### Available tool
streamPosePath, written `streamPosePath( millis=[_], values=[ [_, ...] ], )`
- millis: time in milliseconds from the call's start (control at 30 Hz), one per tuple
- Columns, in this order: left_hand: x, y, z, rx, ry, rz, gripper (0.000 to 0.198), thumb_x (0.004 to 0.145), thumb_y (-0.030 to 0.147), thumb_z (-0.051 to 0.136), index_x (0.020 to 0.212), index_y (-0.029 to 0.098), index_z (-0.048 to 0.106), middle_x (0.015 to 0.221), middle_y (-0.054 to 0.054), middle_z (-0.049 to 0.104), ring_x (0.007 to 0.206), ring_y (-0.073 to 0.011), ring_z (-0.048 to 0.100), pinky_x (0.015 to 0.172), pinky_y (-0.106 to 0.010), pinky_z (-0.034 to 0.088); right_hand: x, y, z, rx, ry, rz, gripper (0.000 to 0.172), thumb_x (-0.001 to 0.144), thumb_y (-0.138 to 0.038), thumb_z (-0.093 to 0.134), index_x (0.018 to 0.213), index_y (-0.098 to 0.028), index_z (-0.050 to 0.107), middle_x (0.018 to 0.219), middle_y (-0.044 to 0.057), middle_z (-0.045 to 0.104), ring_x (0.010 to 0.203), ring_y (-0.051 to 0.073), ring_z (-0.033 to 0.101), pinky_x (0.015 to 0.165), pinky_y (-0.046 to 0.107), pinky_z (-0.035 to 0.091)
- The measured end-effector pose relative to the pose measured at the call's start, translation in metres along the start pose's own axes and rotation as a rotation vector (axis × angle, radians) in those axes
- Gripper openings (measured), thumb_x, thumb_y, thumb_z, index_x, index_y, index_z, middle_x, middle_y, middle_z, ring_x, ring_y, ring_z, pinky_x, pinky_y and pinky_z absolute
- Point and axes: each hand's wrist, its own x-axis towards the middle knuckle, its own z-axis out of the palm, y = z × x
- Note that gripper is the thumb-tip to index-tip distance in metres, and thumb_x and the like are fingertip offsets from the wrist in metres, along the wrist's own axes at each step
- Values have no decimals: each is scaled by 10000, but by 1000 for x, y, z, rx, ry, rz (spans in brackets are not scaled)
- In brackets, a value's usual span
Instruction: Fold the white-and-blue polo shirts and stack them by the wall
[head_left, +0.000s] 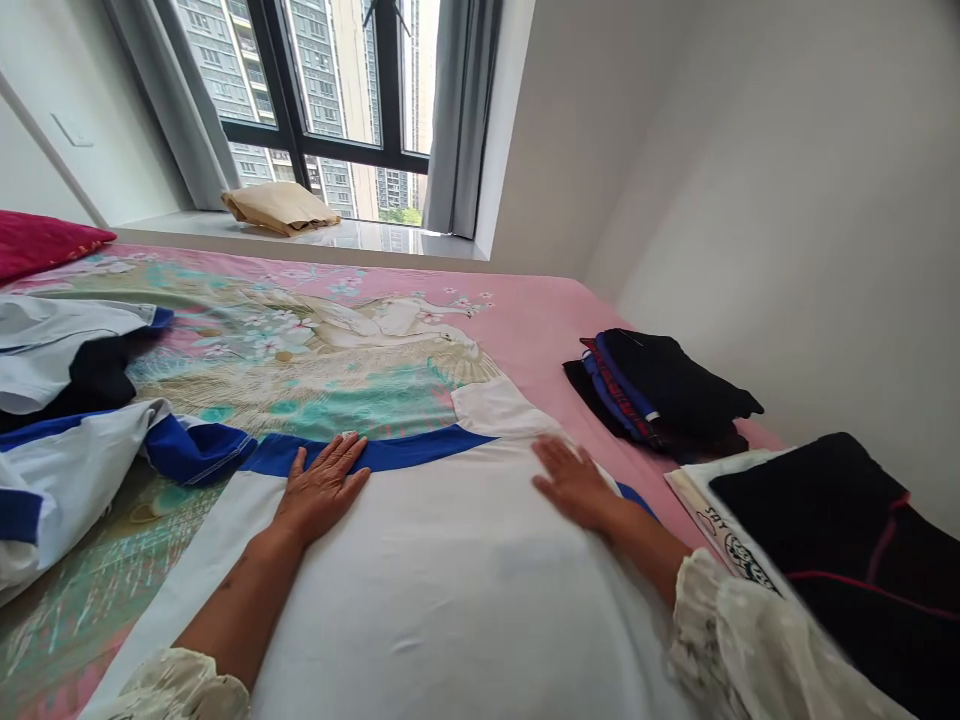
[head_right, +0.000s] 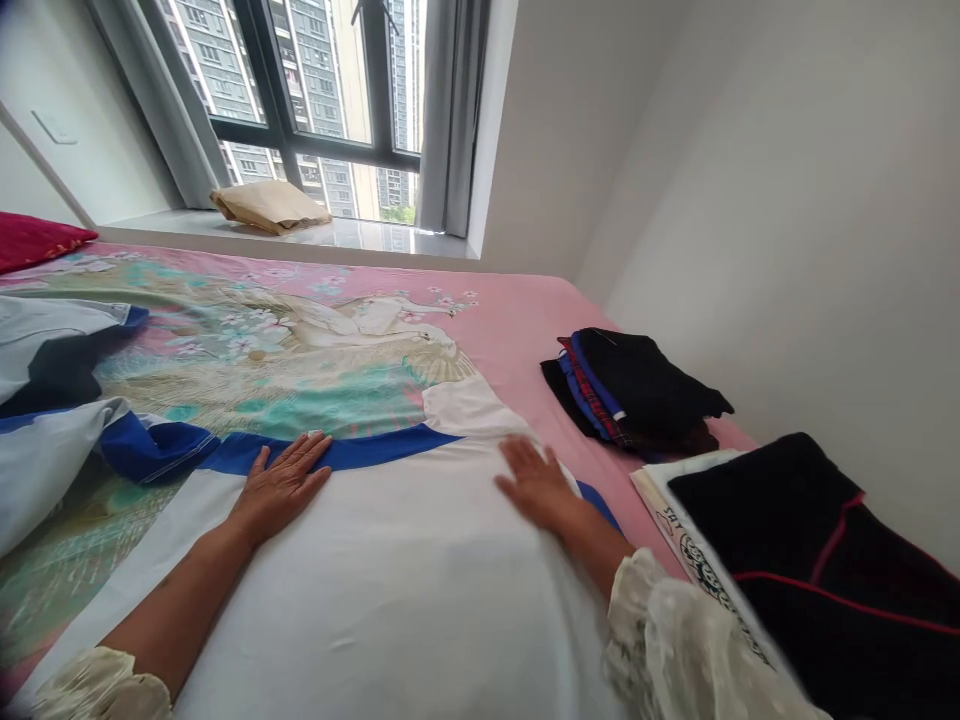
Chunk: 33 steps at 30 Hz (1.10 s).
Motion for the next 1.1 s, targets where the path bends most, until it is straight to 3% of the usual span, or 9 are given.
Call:
streamPosePath(
  millis=[100, 267, 433, 533, 700, 833, 900, 967, 1100],
  values=[
    [2, -1, -1, 13, 1, 3, 557, 913, 499, 238, 1444, 332, 247, 1536, 30, 233, 1422, -192, 179, 1134, -534, -9, -1, 31, -19, -56, 77, 333, 598, 949, -431, 214, 1480, -155, 200, 1550, 106, 137, 1429, 269, 67, 1099, 605, -18],
    [4, -1, 1, 51, 19, 5, 557, 914, 493, 219, 1443, 324, 257, 1534, 29, 246, 1420, -196, 186, 1136, -537, 13, -34, 14, -6, -11, 113, -108, 610, 935, -514, 237, 1469, -220, 257, 1549, 40, 180, 1430, 207, 85, 1154, 430, 21],
    [8, -4, -1, 95, -16, 2, 577, 910, 501, 200, 1451, 305, 239, 1546, 16, 212, 1427, -212, 156, 1130, -561, 25, -42, 31, 20, 36, 210, 307, 707, 920, -528, 215, 1470, -84, 225, 1541, 134, 168, 1426, 255, 90, 1144, 471, 8],
    [14, 2, -10, 123, -89, -44, 584, 906, 500, 209, 1450, 291, 246, 1551, -4, 195, 1429, -237, 142, 1108, -613, 10, -36, 40, 26, 48, 252, 315, 714, 916, -535, 208, 1474, -89, 210, 1548, 122, 144, 1429, 248, 64, 1142, 468, -12],
    [-9, 88, -24, 143, -50, -68, 511, 920, 362, 265, 1414, 262, 349, 1548, -61, 207, 1429, -250, 142, 1092, -629, 81, -34, 38, 28, 60, 233, 328, 728, 913, -543, 188, 1480, -86, 176, 1554, 124, 111, 1429, 243, 32, 1135, 470, -52],
    [-78, 190, -13, -27, -107, 424, 518, 902, 464, 366, 1406, 346, 349, 1533, -43, 253, 1407, -259, 225, 1120, -579, 109, -37, 34, 25, 64, 202, 340, 728, 914, -541, 185, 1481, -85, 164, 1552, 118, 123, 1429, 235, 28, 1134, 467, -65],
    [-114, 203, -9, -68, -156, 558, 562, 888, 525, 372, 1424, 386, 281, 1542, -17, 220, 1406, -258, 229, 1134, -563, 91, -40, 32, 22, 70, 196, 339, 722, 916, -535, 198, 1479, -82, 172, 1550, 125, 134, 1427, 240, 49, 1135, 474, -46],
    [-143, 176, -13, -32, -201, 434, 597, 880, 560, 349, 1438, 376, 241, 1546, -11, 194, 1413, -259, 207, 1134, -566, 75, -45, 32, 18, 74, 194, 335, 704, 922, -511, 227, 1473, -73, 193, 1544, 147, 144, 1424, 255, 72, 1133, 489, -28],
    [-197, 48, -44, 158, -234, -150, 646, 879, 554, 291, 1455, 269, 229, 1548, -39, 173, 1428, -255, 142, 1124, -579, 38, -55, 27, 4, 71, 204, 317, 649, 942, -427, 262, 1457, -33, 229, 1527, 207, 160, 1421, 293, 64, 1119, 489, -45]
  ],
)
